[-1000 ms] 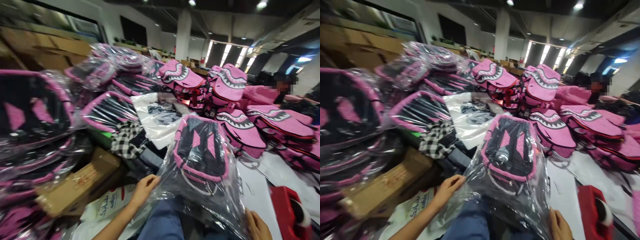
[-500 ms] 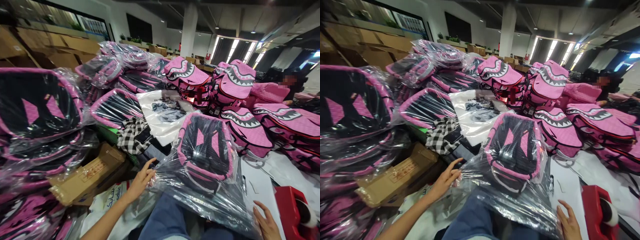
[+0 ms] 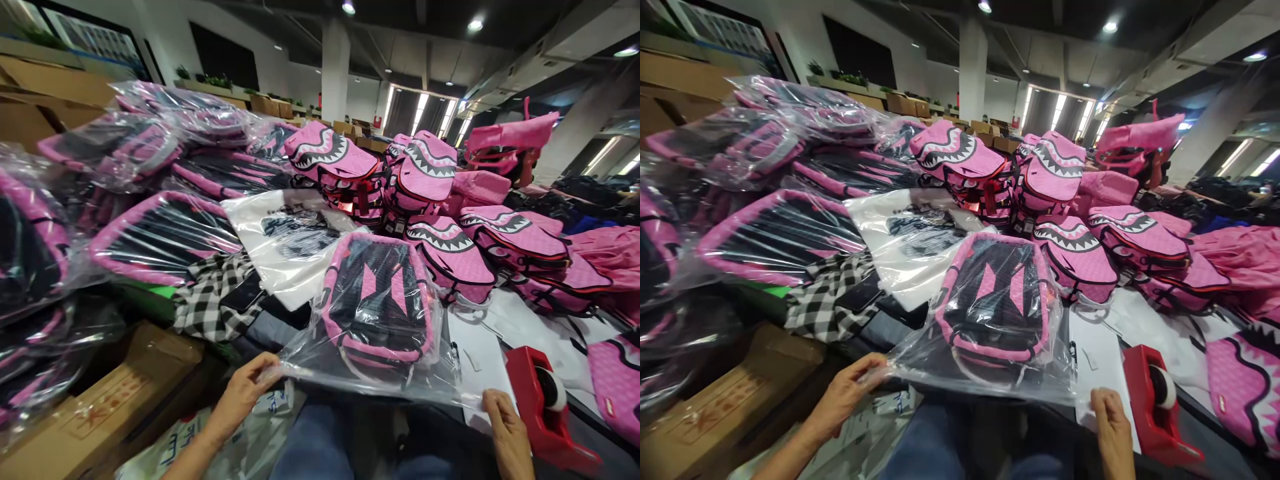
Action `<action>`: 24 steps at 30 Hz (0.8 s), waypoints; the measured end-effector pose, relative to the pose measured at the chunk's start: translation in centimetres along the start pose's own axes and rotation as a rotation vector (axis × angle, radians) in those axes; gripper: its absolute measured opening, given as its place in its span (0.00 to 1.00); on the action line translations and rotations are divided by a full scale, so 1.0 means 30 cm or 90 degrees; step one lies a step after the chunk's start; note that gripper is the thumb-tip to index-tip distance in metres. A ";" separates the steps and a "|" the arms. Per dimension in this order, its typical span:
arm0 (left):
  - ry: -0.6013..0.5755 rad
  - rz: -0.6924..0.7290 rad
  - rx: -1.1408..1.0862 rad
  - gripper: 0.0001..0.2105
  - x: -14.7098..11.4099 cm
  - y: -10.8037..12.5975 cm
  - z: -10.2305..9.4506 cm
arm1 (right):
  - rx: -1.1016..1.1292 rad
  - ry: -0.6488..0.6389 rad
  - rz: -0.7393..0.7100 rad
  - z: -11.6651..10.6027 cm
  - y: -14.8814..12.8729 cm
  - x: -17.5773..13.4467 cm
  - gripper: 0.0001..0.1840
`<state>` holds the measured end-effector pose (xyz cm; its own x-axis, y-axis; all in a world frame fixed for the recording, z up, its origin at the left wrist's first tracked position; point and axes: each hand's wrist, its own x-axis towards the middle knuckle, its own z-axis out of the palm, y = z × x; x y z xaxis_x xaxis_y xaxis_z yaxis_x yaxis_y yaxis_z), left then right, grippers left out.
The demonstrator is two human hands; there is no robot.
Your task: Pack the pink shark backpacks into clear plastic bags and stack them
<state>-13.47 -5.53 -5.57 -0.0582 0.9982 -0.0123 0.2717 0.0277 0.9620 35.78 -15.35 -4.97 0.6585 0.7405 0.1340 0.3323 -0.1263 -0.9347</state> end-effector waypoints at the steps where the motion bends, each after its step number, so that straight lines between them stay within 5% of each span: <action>1: 0.014 0.030 0.018 0.27 0.011 0.000 0.008 | -0.023 0.021 -0.033 0.009 -0.008 0.007 0.32; 4: 0.077 0.090 0.040 0.33 0.042 -0.006 0.031 | 0.033 0.051 -0.050 0.070 -0.011 0.020 0.32; 10: 0.164 0.094 0.121 0.33 0.086 -0.015 0.044 | 0.143 0.035 0.072 0.213 -0.023 0.025 0.37; 14: 0.358 0.292 0.311 0.22 0.072 0.066 0.131 | 0.136 0.038 0.085 0.226 -0.046 0.023 0.35; 18: 0.104 0.597 0.419 0.17 0.034 0.175 0.290 | 0.180 0.042 0.075 0.221 -0.036 0.023 0.35; 20: 0.026 0.628 0.426 0.18 0.021 0.206 0.348 | 0.184 0.048 0.066 0.223 -0.028 0.024 0.34; 24: -0.001 0.638 0.429 0.08 0.017 0.218 0.370 | 0.183 0.058 0.052 0.229 -0.029 0.019 0.34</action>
<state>-1.06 -4.24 -2.33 0.4659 0.5925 0.6571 0.6428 -0.7370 0.2088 31.23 -10.28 -6.33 0.7375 0.6715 0.0714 0.0792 0.0189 -0.9967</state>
